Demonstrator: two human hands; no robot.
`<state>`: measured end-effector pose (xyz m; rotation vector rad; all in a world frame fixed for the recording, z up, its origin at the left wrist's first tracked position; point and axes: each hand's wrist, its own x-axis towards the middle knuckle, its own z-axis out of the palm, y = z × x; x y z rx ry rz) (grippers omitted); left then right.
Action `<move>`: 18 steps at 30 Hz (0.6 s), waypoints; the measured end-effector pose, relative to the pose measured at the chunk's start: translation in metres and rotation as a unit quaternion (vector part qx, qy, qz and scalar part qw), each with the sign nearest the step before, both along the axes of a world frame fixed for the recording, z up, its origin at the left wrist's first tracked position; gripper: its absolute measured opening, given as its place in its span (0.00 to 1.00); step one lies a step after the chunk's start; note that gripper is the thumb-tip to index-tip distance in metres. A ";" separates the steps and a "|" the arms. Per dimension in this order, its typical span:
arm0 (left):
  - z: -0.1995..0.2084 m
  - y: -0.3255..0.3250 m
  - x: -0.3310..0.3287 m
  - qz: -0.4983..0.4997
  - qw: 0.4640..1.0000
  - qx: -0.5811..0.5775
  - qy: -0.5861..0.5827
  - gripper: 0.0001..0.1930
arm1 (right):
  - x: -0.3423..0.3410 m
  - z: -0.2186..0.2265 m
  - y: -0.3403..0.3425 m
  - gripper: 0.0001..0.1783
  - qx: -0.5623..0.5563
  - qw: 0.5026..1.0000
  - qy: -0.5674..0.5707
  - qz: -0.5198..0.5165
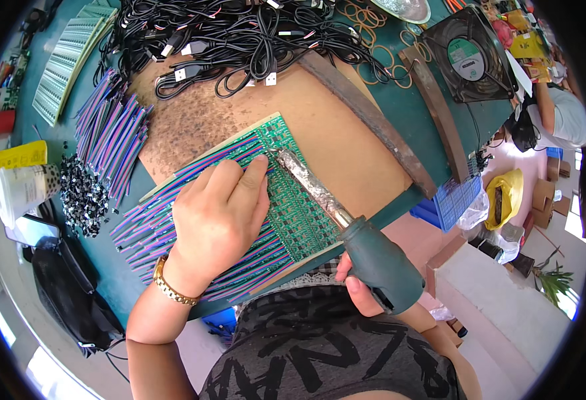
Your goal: The person aligns ribbon cable wires onto a circuit board by hand and solders them in place using a soldering tool.
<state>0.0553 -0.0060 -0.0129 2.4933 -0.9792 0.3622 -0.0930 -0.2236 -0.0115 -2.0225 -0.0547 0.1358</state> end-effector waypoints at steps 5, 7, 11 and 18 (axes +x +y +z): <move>0.001 -0.001 -0.001 0.008 1.000 0.002 -0.005 0.14 | 0.003 0.014 -0.001 0.14 0.086 0.992 0.081 -0.036; 0.003 -0.002 -0.003 0.016 1.000 0.005 0.005 0.14 | 0.001 0.017 -0.002 0.14 0.172 0.965 0.181 -0.076; 0.003 -0.002 -0.004 0.024 0.999 0.010 0.022 0.14 | -0.002 0.011 -0.005 0.15 -0.002 0.996 0.089 -0.017; -0.002 -0.001 -0.002 0.008 1.000 0.000 -0.004 0.14 | -0.003 0.001 -0.005 0.15 -0.026 0.999 0.025 0.013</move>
